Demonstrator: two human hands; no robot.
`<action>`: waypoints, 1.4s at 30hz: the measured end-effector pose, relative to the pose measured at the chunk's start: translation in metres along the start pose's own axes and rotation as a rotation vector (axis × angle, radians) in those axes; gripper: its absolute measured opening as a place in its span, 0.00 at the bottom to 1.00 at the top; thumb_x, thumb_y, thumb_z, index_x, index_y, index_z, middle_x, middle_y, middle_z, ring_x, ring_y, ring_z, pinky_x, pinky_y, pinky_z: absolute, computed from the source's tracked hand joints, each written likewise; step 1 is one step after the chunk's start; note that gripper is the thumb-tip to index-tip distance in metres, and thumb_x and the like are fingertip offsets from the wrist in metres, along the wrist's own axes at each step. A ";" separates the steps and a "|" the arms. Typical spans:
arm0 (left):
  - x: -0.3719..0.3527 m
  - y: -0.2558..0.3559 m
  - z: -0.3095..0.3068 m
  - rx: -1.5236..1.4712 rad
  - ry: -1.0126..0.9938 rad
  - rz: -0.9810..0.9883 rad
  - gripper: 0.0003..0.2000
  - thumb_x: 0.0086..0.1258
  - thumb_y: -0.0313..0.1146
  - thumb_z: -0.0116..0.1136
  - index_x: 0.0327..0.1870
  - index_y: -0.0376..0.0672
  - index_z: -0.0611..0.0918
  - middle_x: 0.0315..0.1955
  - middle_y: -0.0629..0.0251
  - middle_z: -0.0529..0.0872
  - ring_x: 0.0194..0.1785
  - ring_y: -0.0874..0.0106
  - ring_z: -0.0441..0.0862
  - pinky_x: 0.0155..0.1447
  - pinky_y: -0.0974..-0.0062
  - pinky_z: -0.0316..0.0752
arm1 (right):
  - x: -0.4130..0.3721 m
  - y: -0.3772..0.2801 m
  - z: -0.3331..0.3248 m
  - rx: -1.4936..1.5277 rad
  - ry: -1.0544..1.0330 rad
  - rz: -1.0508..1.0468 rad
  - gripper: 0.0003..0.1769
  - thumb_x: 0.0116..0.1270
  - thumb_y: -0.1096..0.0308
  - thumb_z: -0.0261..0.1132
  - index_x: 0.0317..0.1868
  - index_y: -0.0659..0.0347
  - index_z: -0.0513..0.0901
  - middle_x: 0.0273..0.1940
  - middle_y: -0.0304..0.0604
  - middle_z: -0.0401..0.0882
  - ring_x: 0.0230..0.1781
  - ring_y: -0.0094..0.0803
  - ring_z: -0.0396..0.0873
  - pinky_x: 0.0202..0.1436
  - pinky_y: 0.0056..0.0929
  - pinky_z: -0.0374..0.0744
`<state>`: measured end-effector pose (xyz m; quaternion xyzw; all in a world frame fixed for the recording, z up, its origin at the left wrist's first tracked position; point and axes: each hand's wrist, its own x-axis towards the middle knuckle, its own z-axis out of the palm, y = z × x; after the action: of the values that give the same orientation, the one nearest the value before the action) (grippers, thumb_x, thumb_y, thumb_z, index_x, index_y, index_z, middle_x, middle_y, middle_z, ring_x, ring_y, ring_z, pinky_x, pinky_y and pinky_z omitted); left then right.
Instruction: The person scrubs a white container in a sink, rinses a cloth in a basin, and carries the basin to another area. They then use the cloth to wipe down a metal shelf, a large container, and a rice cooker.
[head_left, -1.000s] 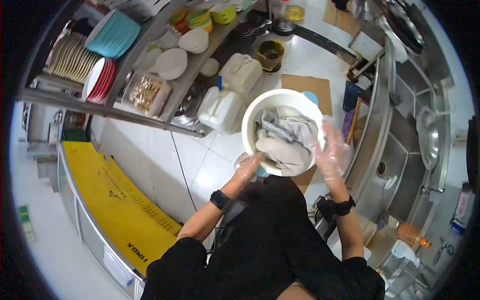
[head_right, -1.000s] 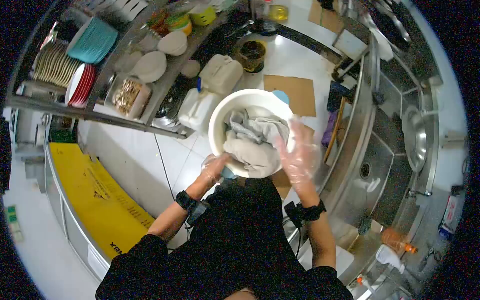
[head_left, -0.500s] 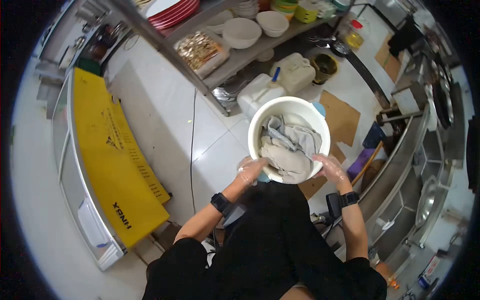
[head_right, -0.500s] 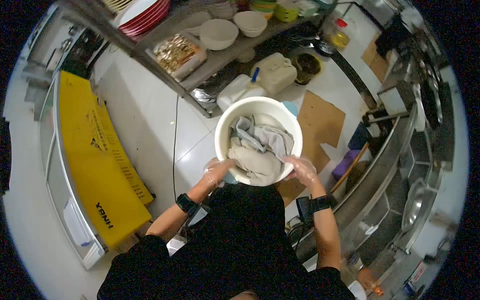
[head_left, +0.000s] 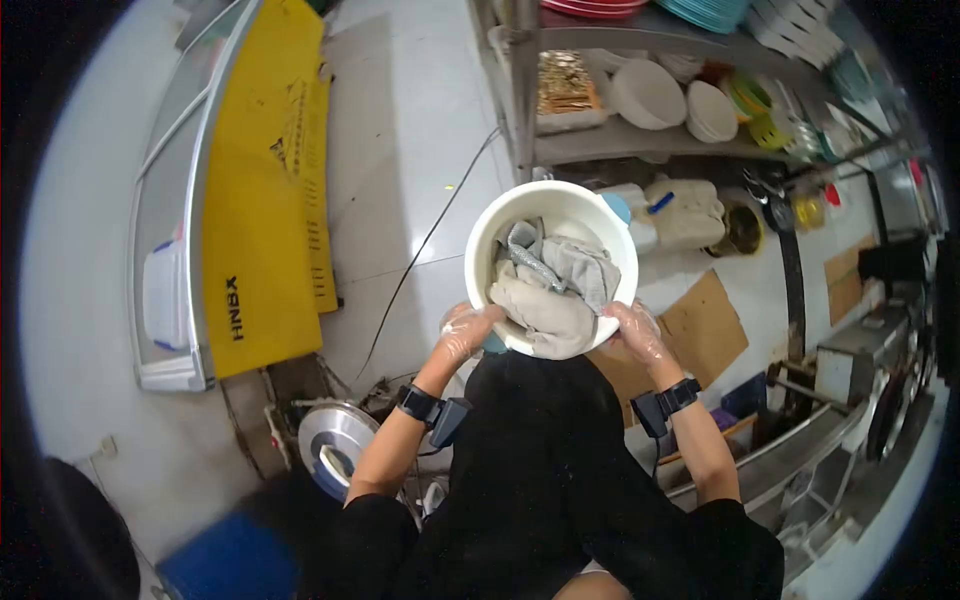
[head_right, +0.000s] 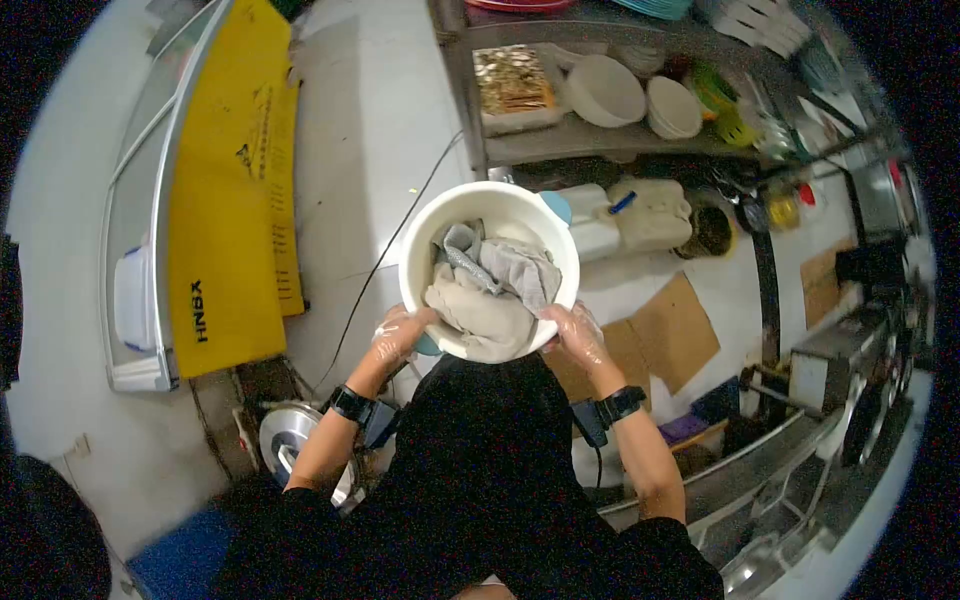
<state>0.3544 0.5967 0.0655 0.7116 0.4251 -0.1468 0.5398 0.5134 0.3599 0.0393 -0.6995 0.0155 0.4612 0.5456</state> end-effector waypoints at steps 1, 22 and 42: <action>0.007 -0.014 -0.011 0.123 -0.013 0.143 0.21 0.55 0.50 0.55 0.33 0.37 0.84 0.23 0.60 0.84 0.23 0.68 0.81 0.30 0.72 0.76 | 0.008 -0.012 0.009 -0.002 -0.036 -0.003 0.22 0.58 0.57 0.61 0.40 0.72 0.76 0.29 0.47 0.80 0.21 0.31 0.79 0.23 0.27 0.79; 0.076 0.004 -0.242 0.128 0.900 0.471 0.24 0.60 0.29 0.60 0.60 0.40 0.73 0.53 0.49 0.79 0.54 0.54 0.79 0.56 0.64 0.75 | 0.184 -0.117 0.210 -0.384 -0.090 -0.017 0.22 0.60 0.55 0.56 0.35 0.70 0.79 0.28 0.47 0.80 0.20 0.30 0.78 0.26 0.27 0.77; 0.391 0.123 -0.332 0.902 0.096 0.447 0.32 0.58 0.47 0.59 0.65 0.47 0.67 0.56 0.55 0.75 0.60 0.55 0.72 0.60 0.60 0.70 | 0.381 -0.224 0.329 -0.394 0.110 -0.072 0.20 0.62 0.57 0.54 0.28 0.70 0.78 0.19 0.45 0.76 0.14 0.31 0.74 0.20 0.30 0.75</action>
<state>0.5978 1.0604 0.0076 0.9535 0.1810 -0.1639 0.1768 0.6427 0.8897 -0.0383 -0.8171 -0.0704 0.3965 0.4126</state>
